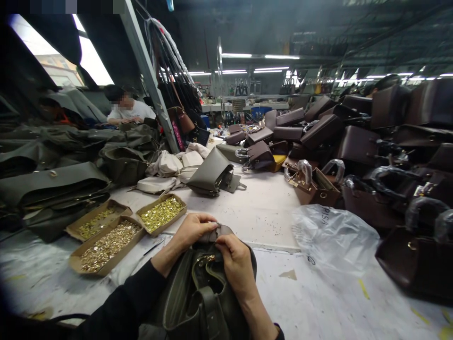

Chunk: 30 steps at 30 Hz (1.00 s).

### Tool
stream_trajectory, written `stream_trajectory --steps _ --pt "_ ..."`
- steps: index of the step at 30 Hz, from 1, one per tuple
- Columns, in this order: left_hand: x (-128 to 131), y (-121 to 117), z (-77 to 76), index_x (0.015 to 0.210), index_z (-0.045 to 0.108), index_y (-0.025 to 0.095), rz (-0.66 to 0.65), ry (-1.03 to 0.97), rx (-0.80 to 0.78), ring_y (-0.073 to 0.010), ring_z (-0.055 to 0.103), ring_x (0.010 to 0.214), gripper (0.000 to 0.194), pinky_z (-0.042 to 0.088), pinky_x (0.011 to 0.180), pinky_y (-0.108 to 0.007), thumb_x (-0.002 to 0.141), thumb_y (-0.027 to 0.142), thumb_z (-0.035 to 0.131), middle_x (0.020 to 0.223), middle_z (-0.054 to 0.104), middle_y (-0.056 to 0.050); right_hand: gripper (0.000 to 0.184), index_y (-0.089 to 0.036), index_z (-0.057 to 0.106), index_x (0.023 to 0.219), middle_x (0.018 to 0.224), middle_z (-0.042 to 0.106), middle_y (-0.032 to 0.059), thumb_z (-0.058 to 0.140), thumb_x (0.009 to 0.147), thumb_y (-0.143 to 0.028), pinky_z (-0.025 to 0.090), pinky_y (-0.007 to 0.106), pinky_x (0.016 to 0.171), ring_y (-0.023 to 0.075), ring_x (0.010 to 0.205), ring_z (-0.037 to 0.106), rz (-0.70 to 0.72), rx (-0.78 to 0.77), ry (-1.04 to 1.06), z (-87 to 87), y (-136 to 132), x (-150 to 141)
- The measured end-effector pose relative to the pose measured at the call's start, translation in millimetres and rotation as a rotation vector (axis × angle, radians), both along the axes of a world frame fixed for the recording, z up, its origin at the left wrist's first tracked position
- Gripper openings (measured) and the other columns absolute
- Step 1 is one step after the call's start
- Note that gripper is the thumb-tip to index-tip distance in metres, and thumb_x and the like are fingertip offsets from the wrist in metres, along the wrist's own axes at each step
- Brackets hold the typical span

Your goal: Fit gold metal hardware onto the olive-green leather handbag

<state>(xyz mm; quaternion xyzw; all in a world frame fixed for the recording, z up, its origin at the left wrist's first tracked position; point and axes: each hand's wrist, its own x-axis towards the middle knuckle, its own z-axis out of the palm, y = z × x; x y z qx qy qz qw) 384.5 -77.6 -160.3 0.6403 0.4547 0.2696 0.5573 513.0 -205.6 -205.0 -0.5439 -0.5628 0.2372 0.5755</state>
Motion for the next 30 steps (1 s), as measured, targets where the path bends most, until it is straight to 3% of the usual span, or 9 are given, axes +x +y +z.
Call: stream_trajectory --steps 4,11,17,23,26,30 --pt "3.2 0.8 -3.5 0.071 0.078 0.015 0.003 0.001 -0.003 -0.0183 0.062 0.065 0.022 0.045 0.059 -0.026 0.058 0.032 0.079 0.067 0.073 -0.004 0.014 -0.022 0.07 0.094 0.083 0.07 0.0005 0.057 0.095 -0.022 0.049 0.028 0.074 0.0184 0.078 0.065 -0.036 -0.04 0.0 -3.5 -4.0 9.3" --pt "-11.0 0.1 -6.3 0.071 0.078 0.014 -0.034 -0.002 -0.138 -0.0156 0.058 0.061 0.025 0.039 0.058 -0.026 0.057 0.034 0.078 0.066 0.073 -0.004 0.017 -0.019 0.069 0.087 0.076 0.069 0.0011 0.067 0.088 -0.036 0.051 0.03 0.069 0.0194 0.071 0.065 0.067 -0.205 0.209 -11.4 14.6 31.9" --pt "-11.4 4.5 -16.2 0.071 0.075 0.014 -0.005 -0.018 -0.237 -0.0161 0.058 0.059 0.028 0.04 0.057 -0.027 0.052 0.035 0.079 0.067 0.073 -0.005 0.021 -0.018 0.07 0.089 0.074 0.068 0.0015 0.069 0.087 -0.039 0.051 0.03 0.067 0.0191 0.07 0.064 0.099 -0.213 0.264 -24.6 22.2 33.5" --pt "-11.0 -0.8 -13.8 0.071 0.076 0.015 0.047 -0.011 -0.18 -0.0178 0.062 0.069 0.026 0.044 0.068 -0.028 0.056 0.036 0.08 0.07 0.073 -0.003 0.012 -0.021 0.077 0.085 0.086 0.065 0.0024 0.074 0.084 -0.033 0.049 0.031 0.08 0.0196 0.085 0.061 0.154 -0.123 0.273 -12.7 22.3 24.7" --pt "-12.9 -4.9 -11.2 0.072 0.075 0.015 0.067 -0.007 -0.15 -0.0176 0.061 0.07 0.027 0.045 0.07 -0.028 0.058 0.037 0.079 0.07 0.072 -0.002 0.008 -0.024 0.079 0.086 0.086 0.058 0.0007 0.075 0.083 -0.029 0.046 0.03 0.077 0.0179 0.084 0.057 0.173 -0.106 0.291 -6.2 26.1 16.2" --pt "-12.9 -9.2 -10.3 0.073 0.075 0.015 0.073 -0.012 -0.12 -0.018 0.061 0.07 0.027 0.046 0.071 -0.029 0.059 0.038 0.077 0.071 0.073 -0.003 0.006 -0.025 0.08 0.084 0.082 0.055 -0.0005 0.075 0.082 -0.029 0.043 0.03 0.075 0.0174 0.081 0.054 0.147 -0.149 0.314 -10.6 29.9 9.8"
